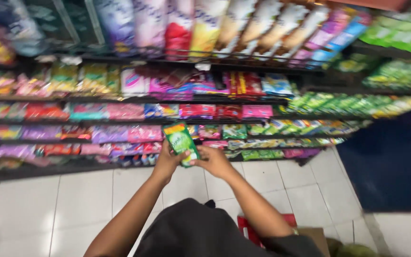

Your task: Stocking and organizing detergent/soap pouches on a retail shelf after scanning them.

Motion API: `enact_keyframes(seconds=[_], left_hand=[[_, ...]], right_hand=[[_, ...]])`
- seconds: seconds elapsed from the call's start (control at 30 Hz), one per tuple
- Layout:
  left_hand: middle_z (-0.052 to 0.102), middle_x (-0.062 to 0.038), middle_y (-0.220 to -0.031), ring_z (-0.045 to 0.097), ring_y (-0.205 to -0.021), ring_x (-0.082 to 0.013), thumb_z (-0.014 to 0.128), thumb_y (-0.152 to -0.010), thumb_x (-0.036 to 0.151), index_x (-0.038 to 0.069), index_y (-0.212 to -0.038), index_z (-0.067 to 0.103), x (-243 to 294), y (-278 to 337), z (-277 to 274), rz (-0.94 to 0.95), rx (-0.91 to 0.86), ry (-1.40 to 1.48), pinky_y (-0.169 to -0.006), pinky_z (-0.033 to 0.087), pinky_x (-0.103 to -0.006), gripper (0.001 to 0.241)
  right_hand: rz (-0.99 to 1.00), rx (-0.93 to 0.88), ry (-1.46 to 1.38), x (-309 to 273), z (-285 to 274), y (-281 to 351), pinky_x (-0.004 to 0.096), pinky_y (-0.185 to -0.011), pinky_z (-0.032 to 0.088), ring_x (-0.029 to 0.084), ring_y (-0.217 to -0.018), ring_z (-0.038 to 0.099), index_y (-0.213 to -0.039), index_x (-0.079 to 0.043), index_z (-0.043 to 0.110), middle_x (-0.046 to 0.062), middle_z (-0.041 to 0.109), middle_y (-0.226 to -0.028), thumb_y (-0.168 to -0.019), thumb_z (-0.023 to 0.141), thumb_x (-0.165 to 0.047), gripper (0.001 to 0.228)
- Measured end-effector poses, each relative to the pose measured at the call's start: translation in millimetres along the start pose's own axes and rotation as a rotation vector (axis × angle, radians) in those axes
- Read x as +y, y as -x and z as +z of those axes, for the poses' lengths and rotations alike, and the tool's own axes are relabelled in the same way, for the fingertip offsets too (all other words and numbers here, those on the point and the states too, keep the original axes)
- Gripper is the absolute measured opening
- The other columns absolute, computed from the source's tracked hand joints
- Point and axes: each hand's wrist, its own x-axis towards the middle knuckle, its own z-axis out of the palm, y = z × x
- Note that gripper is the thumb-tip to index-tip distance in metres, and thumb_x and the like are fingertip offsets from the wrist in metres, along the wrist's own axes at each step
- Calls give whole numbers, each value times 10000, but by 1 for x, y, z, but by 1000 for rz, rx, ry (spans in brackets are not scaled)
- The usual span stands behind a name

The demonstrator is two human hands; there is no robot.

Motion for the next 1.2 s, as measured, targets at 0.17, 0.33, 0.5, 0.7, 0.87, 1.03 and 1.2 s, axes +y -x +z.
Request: enact_keyframes(seconds=[0.17,0.33,0.5,0.7,0.87,1.03,1.2], left_hand=[[683,-96,-1211,690,-1106,-199,801,-796,45,35,-1349,488,-26,-19,42,208,-311,-406,-914,577,-339,636],[709,-98,-1207,690,-1094,-211,850,-784,144,45,-1344,545,-48,-42,107,110,-568,-561,-930,557,-371,645],[721,-86,-1225,690,-1127,-202,853,-810,238,45,-1291,605,-81,-69,190,121,-791,-573,-988,546,-366,574],[756,-122,-1110,728,-988,-212,847,-773,317,55,-1197,685,-81,-116,342,433,-694,-745,-877,567,-365,524],[753,-167,-954,730,-872,-260,923,-818,320,3,-1031,713,-92,-185,468,570,-458,-981,-841,549,-369,436],[750,-162,-983,714,-924,-316,856,-781,112,10,-1078,661,-97,-244,554,897,-529,-545,-870,554,-372,370],[753,-183,-1031,733,-996,-352,843,-741,88,38,-1106,670,-112,-304,603,923,-488,-657,-887,557,-395,406]], right_hand=[[166,218,-180,53,-29,52,305,-866,590,136,-992,741,-1165,18,700,103,784,-1063,-915,773,-90,283],[169,485,-186,53,-89,107,293,-840,594,128,-933,738,-1151,9,721,87,794,-1020,-898,760,-57,264],[187,646,-93,61,-157,150,287,-785,575,117,-869,717,-1152,16,735,83,793,-962,-873,775,-43,288],[-26,988,-9,50,-280,194,274,-863,569,126,-950,707,-1162,21,717,87,759,-1069,-978,691,-90,217],[-41,1156,-98,72,-369,238,318,-907,588,186,-982,734,-1156,59,691,128,760,-1066,-1013,648,-125,236],[12,1063,-38,97,-420,274,329,-894,575,196,-958,732,-1148,68,696,145,769,-1043,-992,663,-127,252],[30,1048,-7,116,-454,296,325,-886,574,195,-948,734,-1139,75,698,151,771,-1036,-993,659,-149,271]])
